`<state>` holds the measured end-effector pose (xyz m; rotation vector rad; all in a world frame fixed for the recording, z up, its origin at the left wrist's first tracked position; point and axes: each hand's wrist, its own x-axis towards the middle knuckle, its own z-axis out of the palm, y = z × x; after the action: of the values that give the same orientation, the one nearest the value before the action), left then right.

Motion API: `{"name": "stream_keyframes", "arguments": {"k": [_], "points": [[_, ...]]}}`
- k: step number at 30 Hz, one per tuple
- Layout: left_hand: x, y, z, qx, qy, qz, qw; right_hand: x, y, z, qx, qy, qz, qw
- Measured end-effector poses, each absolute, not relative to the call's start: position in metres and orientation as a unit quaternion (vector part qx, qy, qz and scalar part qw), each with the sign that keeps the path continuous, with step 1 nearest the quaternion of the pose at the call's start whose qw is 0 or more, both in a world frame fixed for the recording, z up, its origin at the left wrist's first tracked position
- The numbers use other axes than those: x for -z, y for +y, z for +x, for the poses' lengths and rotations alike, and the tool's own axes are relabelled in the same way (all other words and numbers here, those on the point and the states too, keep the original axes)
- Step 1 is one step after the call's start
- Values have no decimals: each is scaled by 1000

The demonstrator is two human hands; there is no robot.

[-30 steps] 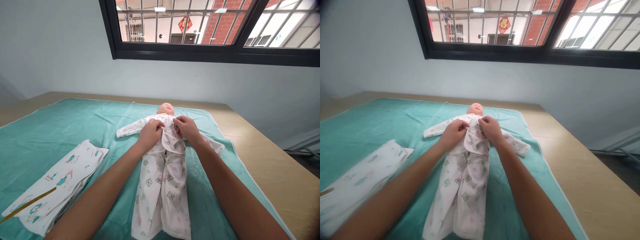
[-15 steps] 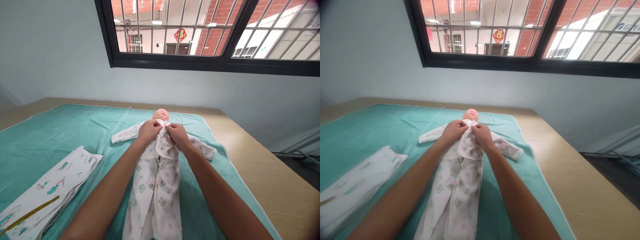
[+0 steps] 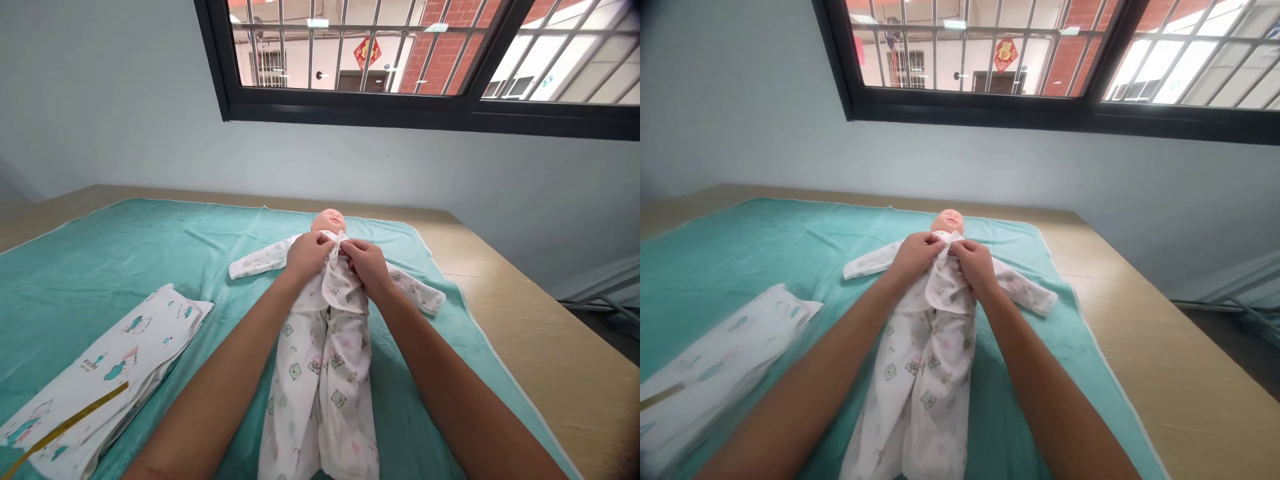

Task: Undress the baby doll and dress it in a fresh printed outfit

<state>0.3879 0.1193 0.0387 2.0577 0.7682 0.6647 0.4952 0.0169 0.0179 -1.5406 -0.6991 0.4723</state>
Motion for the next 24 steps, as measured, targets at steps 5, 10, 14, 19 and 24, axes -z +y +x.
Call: {"name": "stream_keyframes", "arguments": {"k": [5,10,14,19,24], "points": [[-42,116,389,-251,332,837,356,-14,16,493,-185,-302,-668,654],[-42,118,390,-235,319,843,364,-12,15,495,-177,-331,-666,645],[-40,119,391,-239,328,829,385,-12,15,498,-180,-349,-679,619],[-38,117,394,-253,339,827,370,-13,15,496,-158,-370,-683,609],[-42,115,392,-253,321,828,385,-11,15,494,-105,-400,-691,593]]}}
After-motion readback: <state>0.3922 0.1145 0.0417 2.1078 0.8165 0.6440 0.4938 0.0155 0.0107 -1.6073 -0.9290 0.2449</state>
